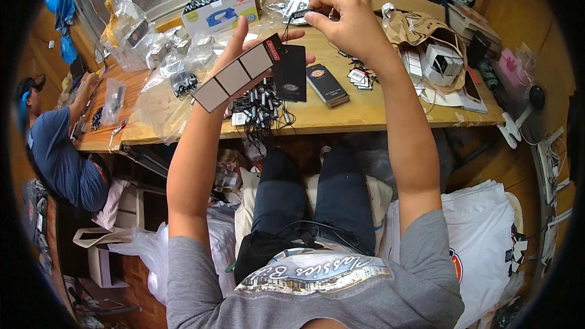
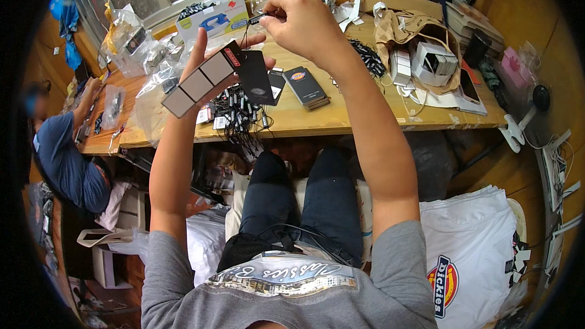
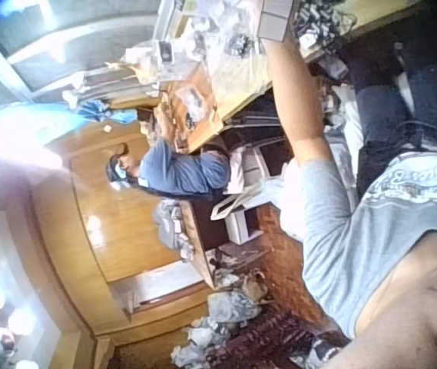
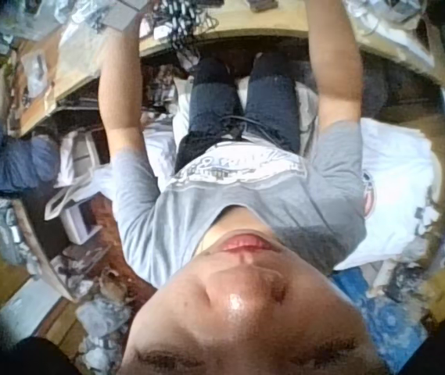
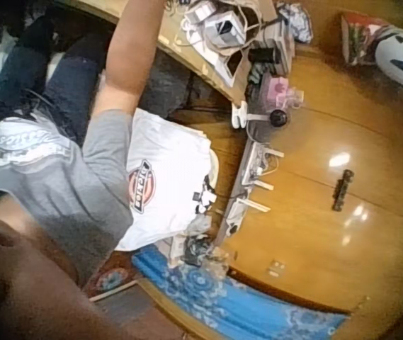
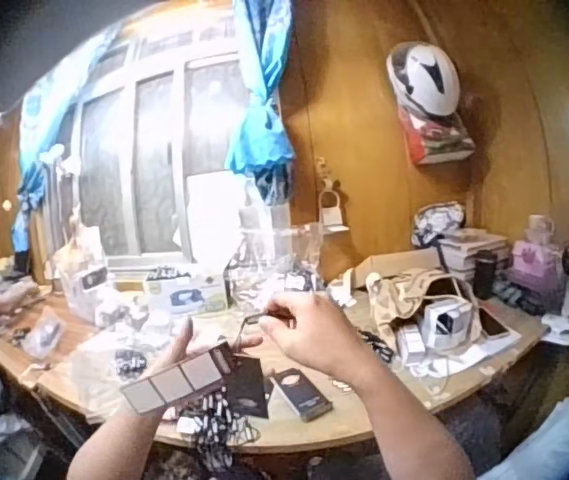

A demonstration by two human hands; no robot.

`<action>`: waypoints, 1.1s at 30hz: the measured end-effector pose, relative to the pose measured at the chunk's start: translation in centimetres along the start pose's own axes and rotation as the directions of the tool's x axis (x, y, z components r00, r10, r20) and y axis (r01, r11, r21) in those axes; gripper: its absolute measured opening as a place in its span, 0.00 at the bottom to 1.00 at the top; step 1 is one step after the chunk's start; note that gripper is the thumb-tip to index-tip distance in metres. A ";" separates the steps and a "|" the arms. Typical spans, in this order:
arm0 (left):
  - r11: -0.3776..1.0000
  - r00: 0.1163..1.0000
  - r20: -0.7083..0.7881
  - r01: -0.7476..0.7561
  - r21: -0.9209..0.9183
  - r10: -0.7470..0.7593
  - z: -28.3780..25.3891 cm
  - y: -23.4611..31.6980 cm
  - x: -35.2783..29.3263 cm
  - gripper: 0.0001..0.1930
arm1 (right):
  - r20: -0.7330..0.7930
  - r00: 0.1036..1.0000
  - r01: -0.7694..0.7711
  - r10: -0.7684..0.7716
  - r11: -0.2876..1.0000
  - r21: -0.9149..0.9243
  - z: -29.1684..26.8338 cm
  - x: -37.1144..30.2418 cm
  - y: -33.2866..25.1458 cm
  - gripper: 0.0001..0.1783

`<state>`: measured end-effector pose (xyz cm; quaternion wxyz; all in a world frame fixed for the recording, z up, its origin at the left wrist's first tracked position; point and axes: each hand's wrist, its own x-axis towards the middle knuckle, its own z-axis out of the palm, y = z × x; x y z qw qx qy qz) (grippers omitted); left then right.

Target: The person sits at a cluttered table and repeatedly picks up small black tags and black cords. They thread the cords through the tags, fold the tags, and place the assembled items into a pile on the table. The person also handles a roll of white paper or tape and a small white box during the process.

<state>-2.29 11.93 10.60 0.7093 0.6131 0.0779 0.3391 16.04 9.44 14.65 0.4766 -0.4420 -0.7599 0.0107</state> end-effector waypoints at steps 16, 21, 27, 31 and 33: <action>-0.149 0.994 0.110 -0.106 0.983 0.014 -12.4 -3.1 2.6 0.17 | 0.384 0.921 -0.147 0.073 0.975 0.167 4.4 -2.6 4.9 0.11; -0.076 0.975 -0.193 0.202 0.976 0.111 -7.9 -6.8 5.1 0.11 | 0.088 0.877 -0.424 0.473 0.846 -0.322 1.4 -4.1 16.8 0.13; -0.038 0.914 -0.400 0.399 0.916 -0.062 -6.3 -12.2 8.3 0.43 | 0.113 0.766 -0.473 0.633 0.673 -0.569 3.7 -7.1 19.5 0.19; -0.015 0.921 -0.390 0.390 0.921 -0.015 -5.8 -12.5 8.9 0.39 | 0.156 0.774 -0.470 0.614 0.722 -0.508 3.5 -7.0 18.8 0.18; 0.026 0.935 -0.355 0.355 0.935 -0.006 -5.9 -12.7 9.0 0.38 | 0.080 0.826 -0.452 0.558 0.741 -0.497 3.1 -7.4 18.5 0.15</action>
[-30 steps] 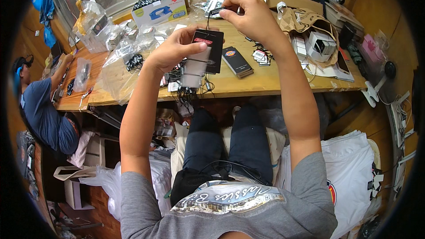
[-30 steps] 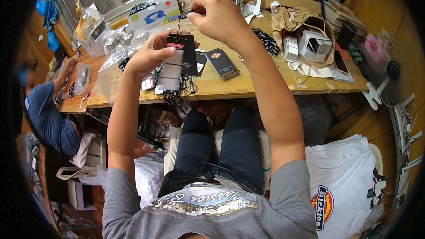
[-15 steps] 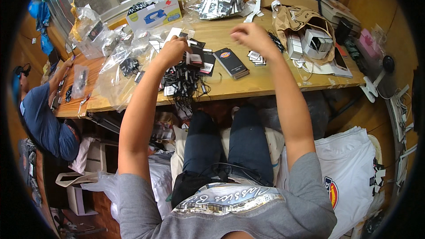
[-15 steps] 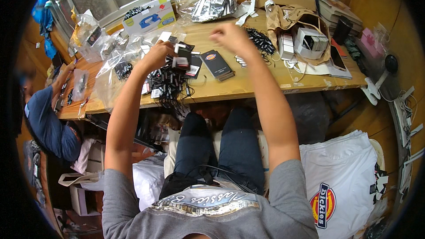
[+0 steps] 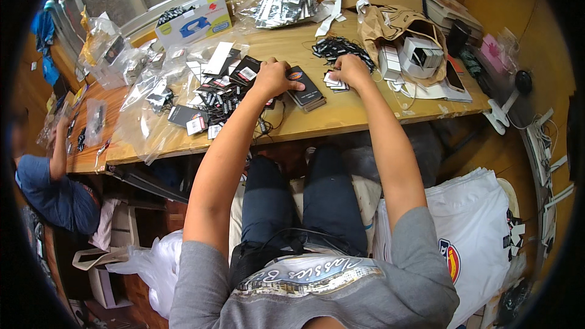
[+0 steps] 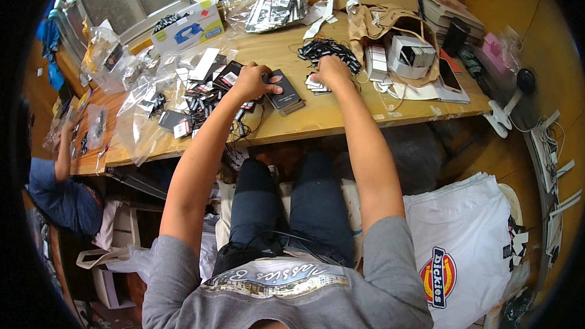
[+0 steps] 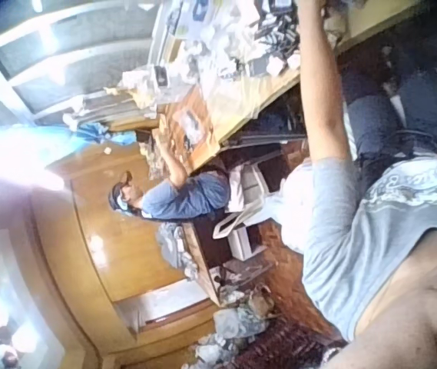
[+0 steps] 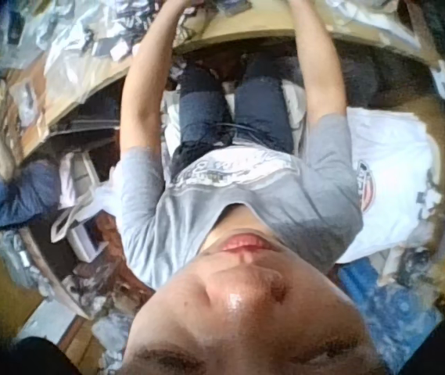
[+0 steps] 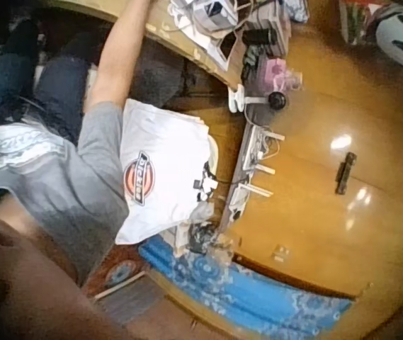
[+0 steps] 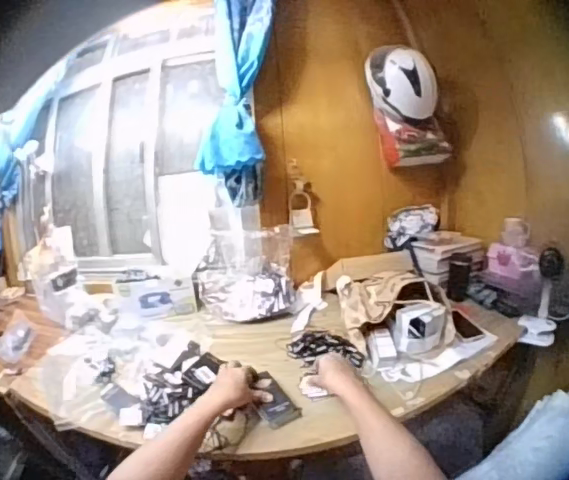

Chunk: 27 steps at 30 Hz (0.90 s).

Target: The person sits at a cluttered table and repeatedly picks up small black tags and black cords. They thread the cords through the tags, fold the tags, and place the assembled items into a pile on the table. The person also handles a roll of white paper or tape and a small white box during the process.

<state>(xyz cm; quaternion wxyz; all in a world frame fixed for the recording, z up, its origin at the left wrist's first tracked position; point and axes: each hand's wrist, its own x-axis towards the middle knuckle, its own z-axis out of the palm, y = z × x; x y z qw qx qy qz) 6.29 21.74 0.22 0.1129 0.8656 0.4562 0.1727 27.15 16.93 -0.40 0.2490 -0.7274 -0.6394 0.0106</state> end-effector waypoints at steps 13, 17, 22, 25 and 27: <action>0.997 0.995 -0.086 0.054 -0.062 -0.060 0.6 0.1 -0.1 0.37 | -0.119 0.993 -0.008 -0.025 0.964 -0.265 -8.3 -3.2 8.7 0.10; 0.995 0.986 -0.132 0.097 -0.013 -0.098 0.9 -0.4 0.3 0.33 | -0.153 0.972 0.090 -0.179 0.883 -0.460 -8.0 -2.8 9.3 0.08; 0.986 0.900 -0.434 -0.043 -0.158 -0.031 0.9 1.4 -1.0 0.25 | -0.291 0.890 0.130 -0.352 0.805 -0.578 -6.1 -3.5 7.9 0.06; 0.842 0.932 -0.335 -0.069 -0.535 -0.136 0.3 2.8 -1.6 0.20 | -0.287 0.929 0.024 -0.232 0.815 -0.579 -6.2 -4.0 7.5 0.07; 0.526 0.964 -0.203 -0.085 -0.846 -0.170 -0.1 3.6 -2.0 0.19 | -0.512 0.779 0.092 -0.363 0.873 -0.480 -6.8 -5.0 5.5 0.07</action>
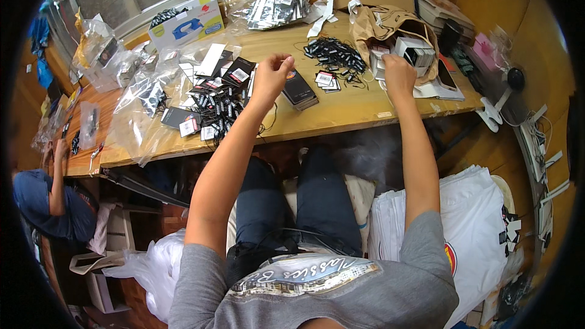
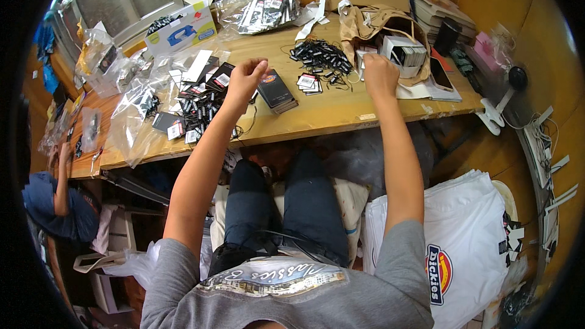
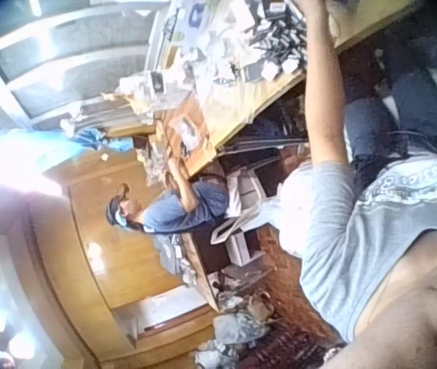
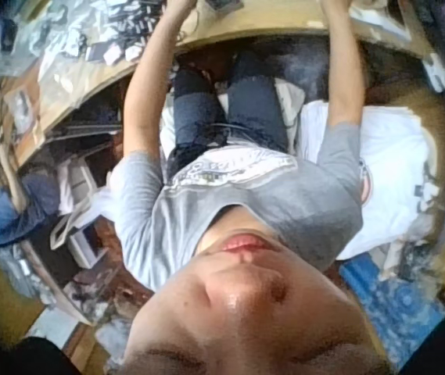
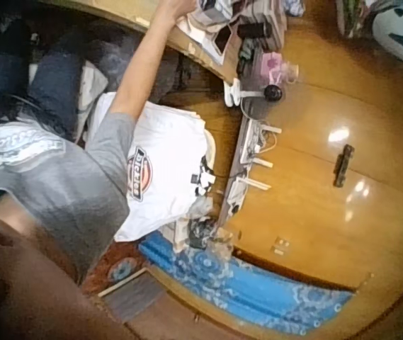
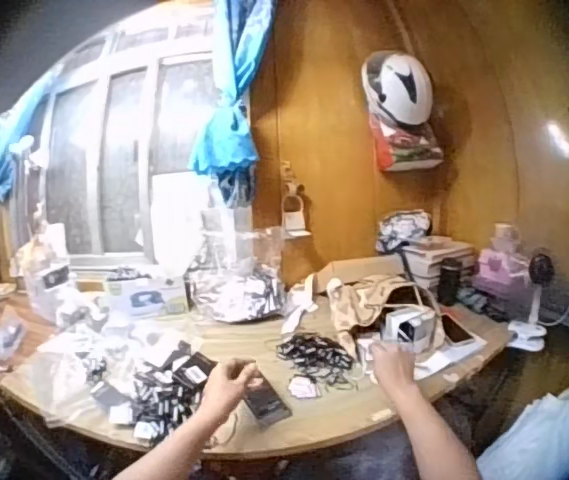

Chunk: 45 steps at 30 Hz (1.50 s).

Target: The person sits at a cluttered table and repeatedly picks up small black tags and black cords. They thread the cords through the tags, fold the tags, and place the assembled items into a pile on the table. The person also handles a roll of white paper or tape and a small white box during the process.

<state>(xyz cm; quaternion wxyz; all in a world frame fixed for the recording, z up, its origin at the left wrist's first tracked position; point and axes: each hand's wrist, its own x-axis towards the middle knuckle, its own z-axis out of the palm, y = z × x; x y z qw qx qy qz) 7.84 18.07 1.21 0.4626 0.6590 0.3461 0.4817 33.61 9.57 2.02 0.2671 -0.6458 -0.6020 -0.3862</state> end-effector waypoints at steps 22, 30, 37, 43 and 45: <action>0.757 0.934 -0.098 0.213 -0.617 -0.342 -5.7 1.7 -5.3 0.15 | 0.238 0.855 0.259 -0.460 0.778 0.572 -1.4 -0.7 -11.5 0.08; 0.708 0.937 -0.109 0.171 -0.685 -0.333 -3.5 1.2 -6.2 0.12 | -0.162 0.941 0.337 -0.296 0.804 0.489 -0.5 -2.3 -13.1 0.03; 0.613 0.918 -0.046 0.225 -0.757 -0.394 -2.5 0.9 -6.9 0.14 | -0.309 0.946 0.280 -0.101 0.735 0.618 -3.4 -2.3 -13.5 0.16; 0.508 0.975 -0.029 0.088 -0.857 -0.219 -1.2 1.1 -7.8 0.16 | -0.199 0.888 0.416 -0.415 0.539 0.732 -4.0 -4.3 -15.2 0.12; 0.625 0.963 -0.096 0.085 -0.776 -0.250 -1.2 1.0 -8.3 0.15 | -0.143 0.919 0.308 -0.367 0.442 0.842 -3.7 -3.5 -14.5 0.07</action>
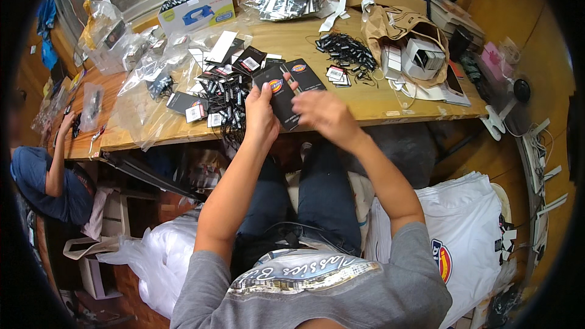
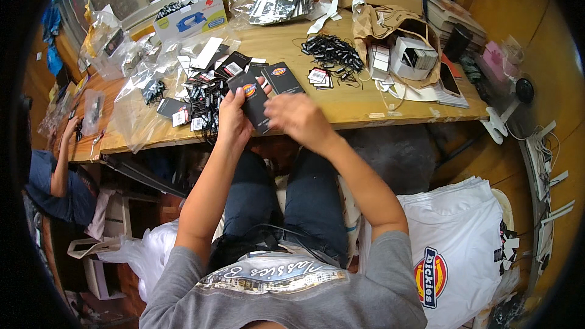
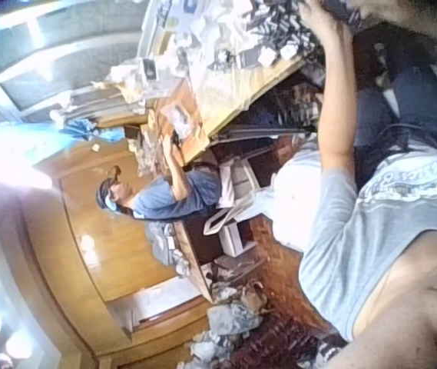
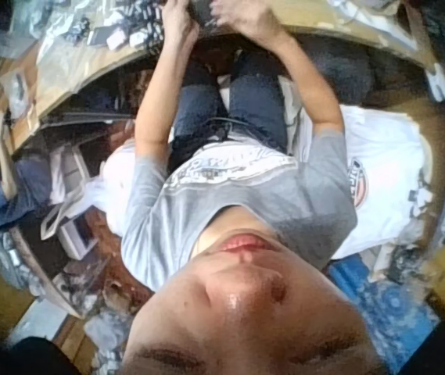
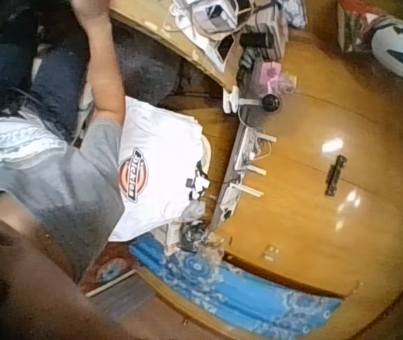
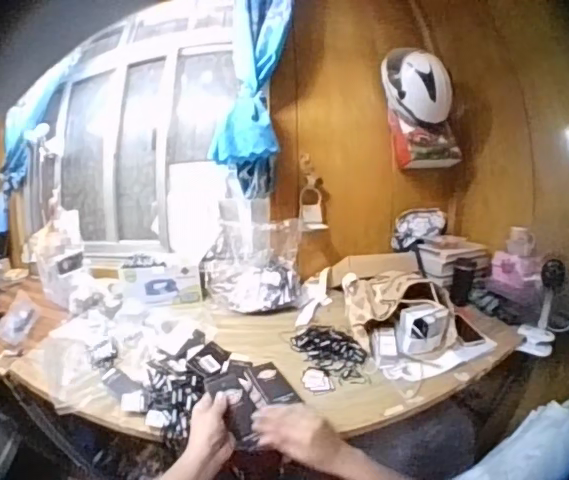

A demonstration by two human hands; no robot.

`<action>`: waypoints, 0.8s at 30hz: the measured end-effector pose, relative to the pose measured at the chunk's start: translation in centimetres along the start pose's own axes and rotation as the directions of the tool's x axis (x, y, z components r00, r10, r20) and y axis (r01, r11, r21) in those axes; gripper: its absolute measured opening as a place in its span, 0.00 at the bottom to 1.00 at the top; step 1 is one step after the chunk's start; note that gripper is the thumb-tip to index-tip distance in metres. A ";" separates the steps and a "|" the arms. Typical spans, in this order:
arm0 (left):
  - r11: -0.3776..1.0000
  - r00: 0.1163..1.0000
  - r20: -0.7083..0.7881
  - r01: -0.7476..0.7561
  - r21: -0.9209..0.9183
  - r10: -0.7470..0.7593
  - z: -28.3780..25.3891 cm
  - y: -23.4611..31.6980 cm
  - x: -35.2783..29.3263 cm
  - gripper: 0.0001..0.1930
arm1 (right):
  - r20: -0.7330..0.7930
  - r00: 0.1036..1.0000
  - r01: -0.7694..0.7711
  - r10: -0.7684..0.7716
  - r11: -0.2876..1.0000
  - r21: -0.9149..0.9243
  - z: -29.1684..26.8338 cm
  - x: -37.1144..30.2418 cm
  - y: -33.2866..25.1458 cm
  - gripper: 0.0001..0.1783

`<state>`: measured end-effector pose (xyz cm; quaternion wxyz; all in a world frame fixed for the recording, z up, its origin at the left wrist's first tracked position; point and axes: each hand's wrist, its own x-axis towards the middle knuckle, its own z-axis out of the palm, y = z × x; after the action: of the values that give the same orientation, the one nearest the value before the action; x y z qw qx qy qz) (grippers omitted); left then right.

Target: The person sits at a cluttered table and repeatedly picks up small black tags and black cords. They thread the cords through the tags, fold the tags, and place the assembled items into a pile on the table. The person also handles a roll of white paper or tape and a small white box during the process.

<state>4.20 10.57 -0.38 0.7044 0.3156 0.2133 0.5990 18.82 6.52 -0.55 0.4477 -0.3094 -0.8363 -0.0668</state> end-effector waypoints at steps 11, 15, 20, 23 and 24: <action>0.981 0.985 0.056 0.157 0.110 -0.164 0.2 0.2 -1.5 0.13 | 0.228 0.547 -0.676 0.806 0.585 -0.448 -2.6 1.4 13.3 0.19; 0.982 0.984 0.064 0.162 0.096 -0.168 0.4 -0.2 -1.6 0.13 | 0.254 0.527 -0.689 0.811 0.582 -0.431 -2.1 1.4 14.1 0.18; 0.981 0.982 0.117 0.129 0.147 -0.146 0.3 -1.0 -1.8 0.14 | 0.283 0.476 -0.730 0.833 0.553 -0.401 -1.9 1.7 14.7 0.19; 0.978 0.984 0.124 0.108 0.176 -0.131 0.2 -1.3 -1.8 0.14 | 0.385 0.429 -0.730 0.817 0.565 -0.385 -2.1 2.0 15.2 0.17; 0.977 0.984 0.122 0.102 0.188 -0.126 0.1 -1.4 -1.9 0.13 | 0.333 0.472 -0.724 0.816 0.575 -0.381 -2.0 2.1 15.0 0.16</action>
<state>4.90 8.62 -1.42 0.7187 0.4047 0.2371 0.5133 28.09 18.72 -0.17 0.1783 -0.6998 -0.6769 0.1426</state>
